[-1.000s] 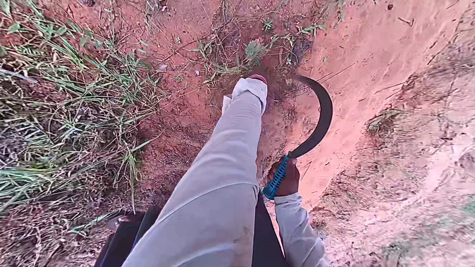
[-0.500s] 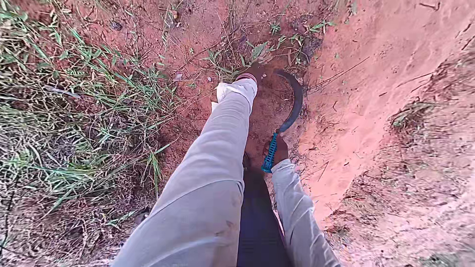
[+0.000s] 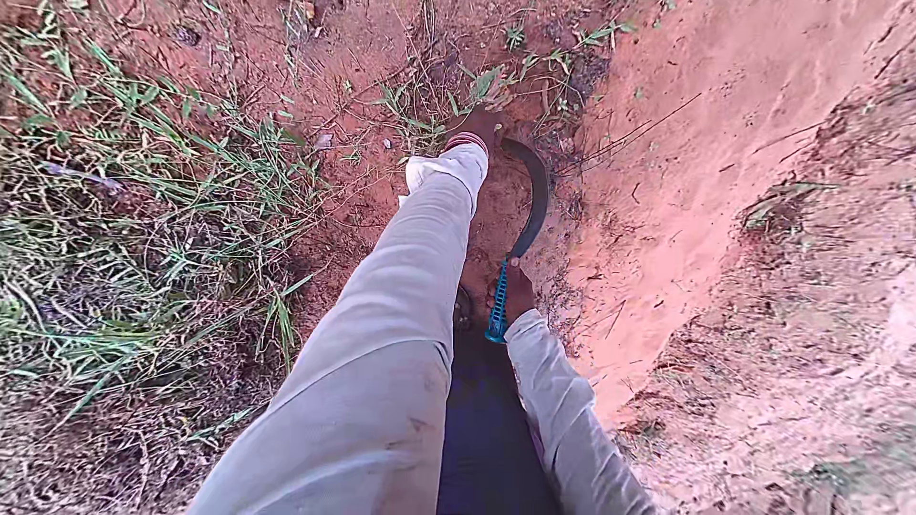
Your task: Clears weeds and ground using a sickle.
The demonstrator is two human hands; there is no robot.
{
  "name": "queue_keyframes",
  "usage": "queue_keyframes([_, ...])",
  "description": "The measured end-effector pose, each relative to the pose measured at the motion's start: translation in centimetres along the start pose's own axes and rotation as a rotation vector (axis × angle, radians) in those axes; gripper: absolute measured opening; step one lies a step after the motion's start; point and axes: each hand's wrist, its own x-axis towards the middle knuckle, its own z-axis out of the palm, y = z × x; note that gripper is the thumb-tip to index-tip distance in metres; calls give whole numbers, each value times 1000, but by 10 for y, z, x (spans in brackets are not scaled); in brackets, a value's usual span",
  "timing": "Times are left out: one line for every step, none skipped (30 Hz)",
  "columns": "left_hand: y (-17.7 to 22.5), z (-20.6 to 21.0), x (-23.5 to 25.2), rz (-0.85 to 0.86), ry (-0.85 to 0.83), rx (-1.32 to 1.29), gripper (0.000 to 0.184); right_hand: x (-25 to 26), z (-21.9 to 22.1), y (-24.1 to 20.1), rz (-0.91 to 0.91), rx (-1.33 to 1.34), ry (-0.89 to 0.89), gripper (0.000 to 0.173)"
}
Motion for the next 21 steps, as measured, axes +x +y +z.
queue_keyframes([-3, 3, 4, 16, 6, 15, 56, -11, -4, 5, 16, 5, -11, 42])
queue_keyframes([-5, 3, 6, 35, 7, 35, 56, -23, -10, 10, 22, 9, -18, 42])
queue_keyframes([-7, 1, 5, 50, -6, 70, 56, -35, -16, 15, 18, 9, -20, 43])
queue_keyframes([-9, -4, -1, 54, -37, 121, 55, -46, -21, 20, -5, 6, -11, 42])
queue_keyframes([-10, -10, -8, 45, -58, 167, 49, -54, -25, 24, -60, -8, 3, 40])
queue_keyframes([-14, -14, -15, 25, -60, 194, 44, -58, -30, 28, -138, -21, 15, 38])
queue_keyframes([-21, -18, -20, -5, -60, 204, 40, -59, -34, 31, -218, -20, 29, 38])
queue_keyframes([-31, -22, -22, -29, -51, 201, 38, -56, -34, 28, -268, 1, 41, 38])
queue_keyframes([-44, -25, -24, -49, -36, 191, 36, -53, -33, 21, -281, 41, 48, 39])
queue_keyframes([-56, -26, -27, -71, -20, 187, 37, -50, -30, 13, -273, 93, 52, 41])
queue_keyframes([-67, -31, -31, -117, -3, 157, 40, -47, -26, 5, -269, 144, 51, 43])
queue_keyframes([-80, -34, -35, -182, 29, 116, 44, -45, -22, 0, -278, 179, 42, 44])
queue_keyframes([-93, -36, -39, -254, 71, 64, 47, -44, -20, -2, -294, 200, 37, 44])
queue_keyframes([-105, -37, -42, -316, 120, 34, 51, -44, -18, -4, -309, 211, 31, 44])
queue_keyframes([-115, -37, -44, -333, 171, 34, 57, -45, -16, -4, -319, 214, 26, 43])
queue_keyframes([-118, -38, -48, -282, 220, 67, 62, -45, -15, -5, -325, 209, 25, 43])
queue_keyframes([-115, -38, -53, -157, 276, 98, 58, -45, -13, -6, -334, 202, 27, 42])
queue_keyframes([-107, -37, -56, 12, 302, 154, 49, -44, -11, -6, -339, 194, 30, 42])
queue_keyframes([-97, -35, -57, 204, 292, 209, 41, -43, -7, -6, -341, 187, 27, 42])
queue_keyframes([-88, -28, -52, 399, 269, 260, 36, -43, -5, -6, -337, 178, 20, 42])
queue_keyframes([-79, -21, -42, 548, 225, 324, 36, -43, -4, -6, -333, 160, 10, 42])
